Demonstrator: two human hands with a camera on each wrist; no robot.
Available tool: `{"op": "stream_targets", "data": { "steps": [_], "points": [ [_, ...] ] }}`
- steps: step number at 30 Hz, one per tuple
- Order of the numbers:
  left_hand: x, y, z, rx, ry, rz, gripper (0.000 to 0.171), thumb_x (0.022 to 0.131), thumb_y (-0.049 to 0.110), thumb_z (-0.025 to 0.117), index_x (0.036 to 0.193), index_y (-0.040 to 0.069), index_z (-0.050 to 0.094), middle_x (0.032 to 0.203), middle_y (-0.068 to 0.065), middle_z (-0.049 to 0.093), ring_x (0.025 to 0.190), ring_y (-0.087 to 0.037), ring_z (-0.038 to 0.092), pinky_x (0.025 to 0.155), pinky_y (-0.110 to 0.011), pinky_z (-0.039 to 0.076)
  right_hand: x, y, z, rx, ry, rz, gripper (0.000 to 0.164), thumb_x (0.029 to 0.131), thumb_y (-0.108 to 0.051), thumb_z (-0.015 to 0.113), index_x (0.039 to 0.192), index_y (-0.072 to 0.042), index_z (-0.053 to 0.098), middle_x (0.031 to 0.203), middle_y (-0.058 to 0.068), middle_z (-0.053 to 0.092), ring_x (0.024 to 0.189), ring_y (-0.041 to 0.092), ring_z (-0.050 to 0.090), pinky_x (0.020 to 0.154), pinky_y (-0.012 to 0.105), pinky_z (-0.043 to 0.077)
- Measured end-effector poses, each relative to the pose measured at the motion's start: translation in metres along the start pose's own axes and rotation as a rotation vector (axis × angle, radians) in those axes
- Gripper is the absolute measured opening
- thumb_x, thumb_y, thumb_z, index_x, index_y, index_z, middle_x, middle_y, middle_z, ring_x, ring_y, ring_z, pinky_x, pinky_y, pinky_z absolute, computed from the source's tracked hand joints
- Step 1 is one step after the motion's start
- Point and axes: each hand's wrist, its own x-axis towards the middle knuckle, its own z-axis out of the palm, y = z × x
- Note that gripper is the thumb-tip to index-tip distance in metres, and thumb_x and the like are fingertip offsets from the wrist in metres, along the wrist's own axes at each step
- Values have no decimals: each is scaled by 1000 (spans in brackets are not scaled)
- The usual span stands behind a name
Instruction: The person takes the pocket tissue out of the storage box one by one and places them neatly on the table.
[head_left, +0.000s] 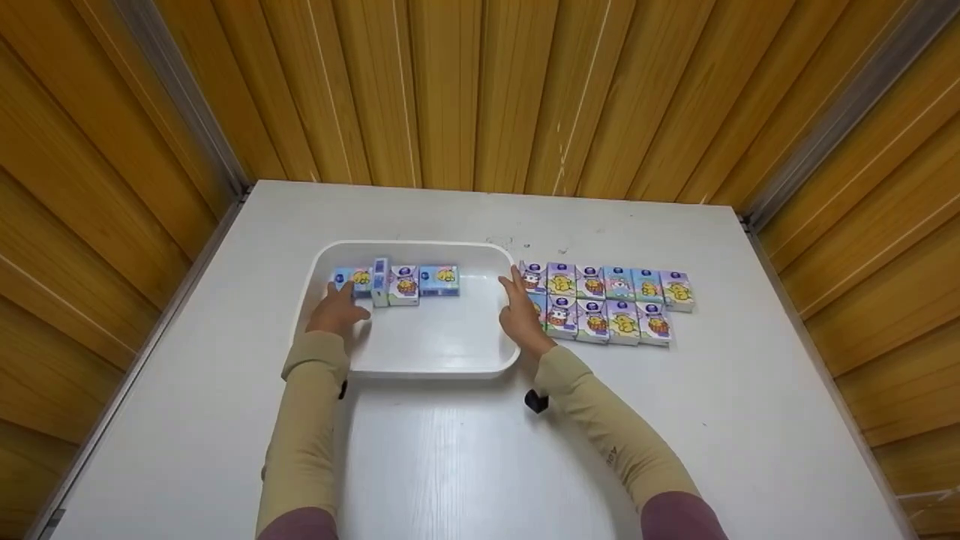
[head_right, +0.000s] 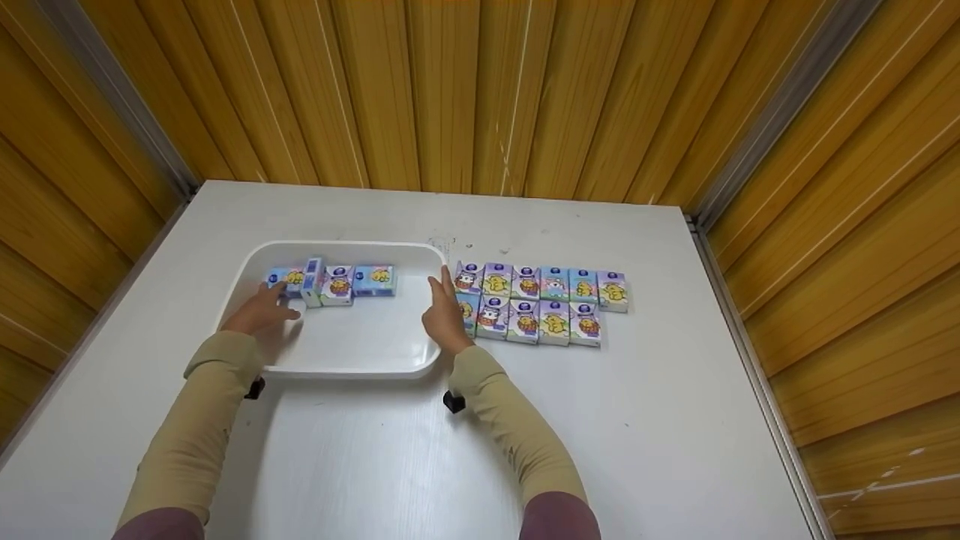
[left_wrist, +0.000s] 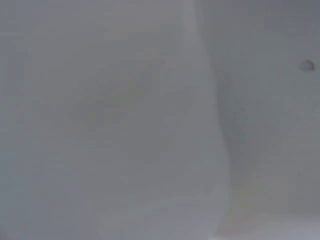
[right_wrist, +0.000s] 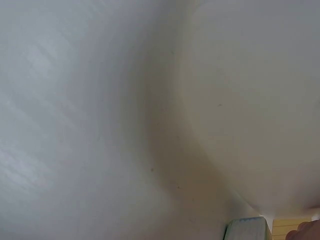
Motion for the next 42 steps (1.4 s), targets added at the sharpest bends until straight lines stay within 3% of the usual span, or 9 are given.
{"op": "stream_targets", "data": {
  "steps": [10, 21, 27, 30, 33, 37, 39, 42],
  "points": [
    [1, 9, 8, -62, -68, 43, 75, 79, 20, 54, 143, 16, 14, 149, -15, -5, 136, -36, 0, 110, -49, 6, -1, -1, -1, 12, -11, 16, 57, 82, 10, 37, 136, -6, 32, 151, 4, 3, 138, 24, 6, 111, 37, 15],
    [-1, 28, 21, 87, -134, 161, 71, 78, 25, 55, 141, 12, 23, 148, -20, 3, 135, -39, 7, 110, -50, 10, -3, -1, 0, 15, 0, -16, 57, 79, 13, 37, 135, -2, 32, 150, 9, 4, 136, 29, 13, 107, 39, 26],
    [-9, 35, 22, 160, -150, 188, 71, 78, 26, 56, 140, 10, 25, 146, -23, 7, 133, -42, 12, 108, -52, 15, -3, -1, -1, 16, 7, -36, 58, 79, 14, 37, 134, -1, 33, 150, 10, 5, 137, 29, 8, 108, 40, 23],
    [-12, 41, 22, 206, -148, 189, 68, 80, 27, 54, 139, 7, 27, 146, -24, 12, 133, -41, 15, 108, -50, 17, -3, 0, -2, 23, 16, -46, 58, 78, 14, 36, 134, -1, 34, 150, 11, 6, 137, 29, 9, 107, 40, 24],
    [-12, 48, 21, 252, -122, 169, 62, 82, 28, 53, 135, 2, 33, 140, -23, 29, 127, -38, 30, 105, -48, 25, -2, 1, -2, 26, 21, -39, 58, 78, 14, 36, 133, -2, 35, 150, 10, 7, 136, 29, 13, 107, 40, 26],
    [-10, 57, 18, 303, -54, 125, 52, 82, 28, 51, 124, -2, 45, 119, -20, 50, 103, -33, 50, 93, -48, 39, -1, 0, -1, 28, 10, -8, 58, 78, 14, 36, 134, -4, 35, 150, 7, 5, 136, 29, 12, 108, 39, 22],
    [-8, 60, 15, 300, -26, 113, 52, 82, 27, 51, 124, -3, 44, 118, -20, 50, 100, -33, 50, 90, -49, 39, -1, -1, -1, 27, 5, 7, 58, 78, 14, 36, 134, -5, 35, 150, 6, 5, 137, 28, 12, 108, 39, 21],
    [-4, 61, 11, 257, -18, 125, 61, 82, 27, 53, 133, -2, 33, 135, -24, 34, 116, -40, 41, 98, -52, 32, -1, -1, -1, 30, 3, 13, 58, 78, 14, 37, 134, -5, 35, 150, 6, 5, 137, 28, 11, 109, 39, 21]
  ]
}}
